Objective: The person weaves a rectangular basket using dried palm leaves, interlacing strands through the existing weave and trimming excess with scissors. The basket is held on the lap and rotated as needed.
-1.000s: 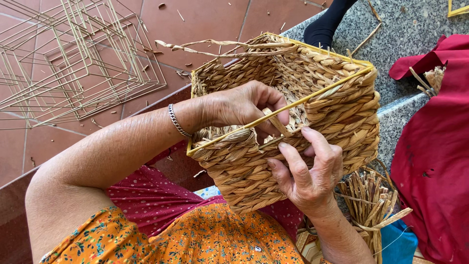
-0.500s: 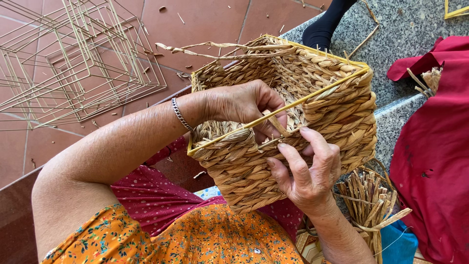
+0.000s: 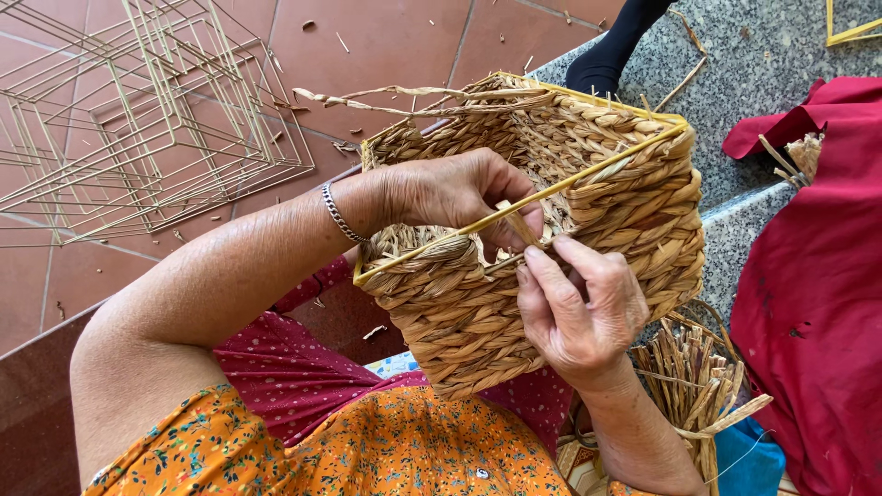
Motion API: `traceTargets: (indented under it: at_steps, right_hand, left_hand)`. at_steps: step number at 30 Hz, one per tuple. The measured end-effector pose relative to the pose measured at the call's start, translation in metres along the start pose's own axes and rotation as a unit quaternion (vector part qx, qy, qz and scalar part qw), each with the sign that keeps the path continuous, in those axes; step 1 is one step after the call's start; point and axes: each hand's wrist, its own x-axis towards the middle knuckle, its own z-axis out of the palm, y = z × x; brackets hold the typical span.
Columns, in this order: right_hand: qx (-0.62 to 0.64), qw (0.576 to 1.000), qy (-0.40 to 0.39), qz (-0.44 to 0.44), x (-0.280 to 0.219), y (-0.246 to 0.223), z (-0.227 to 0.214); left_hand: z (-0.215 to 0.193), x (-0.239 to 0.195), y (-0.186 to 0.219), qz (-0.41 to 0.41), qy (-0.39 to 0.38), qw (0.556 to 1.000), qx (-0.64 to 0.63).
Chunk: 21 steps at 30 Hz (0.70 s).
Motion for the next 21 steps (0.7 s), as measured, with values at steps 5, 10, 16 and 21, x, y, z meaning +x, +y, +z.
traceTargets:
  at_steps: [5,10,16,21]
  right_hand:
    - [-0.033,0.998,0.025,-0.053,0.006,-0.002,0.003]
    - [0.018,0.998,0.021,-0.064,0.007,0.011,0.013]
    - [0.114,0.993,0.012,-0.016,0.011,0.012,0.005]
    - [0.05,0.996,-0.026,-0.066,0.025,0.004,-0.009]
  left_hand:
    - [0.005,-0.004,-0.003,0.035,-0.013,0.997,-0.074]
    - [0.003,-0.01,0.005,0.034,0.012,0.998,-0.054]
    - [0.0,-0.025,0.01,0.05,0.063,0.996,-0.028]
    - [0.005,-0.021,0.008,0.045,0.077,0.995,-0.033]
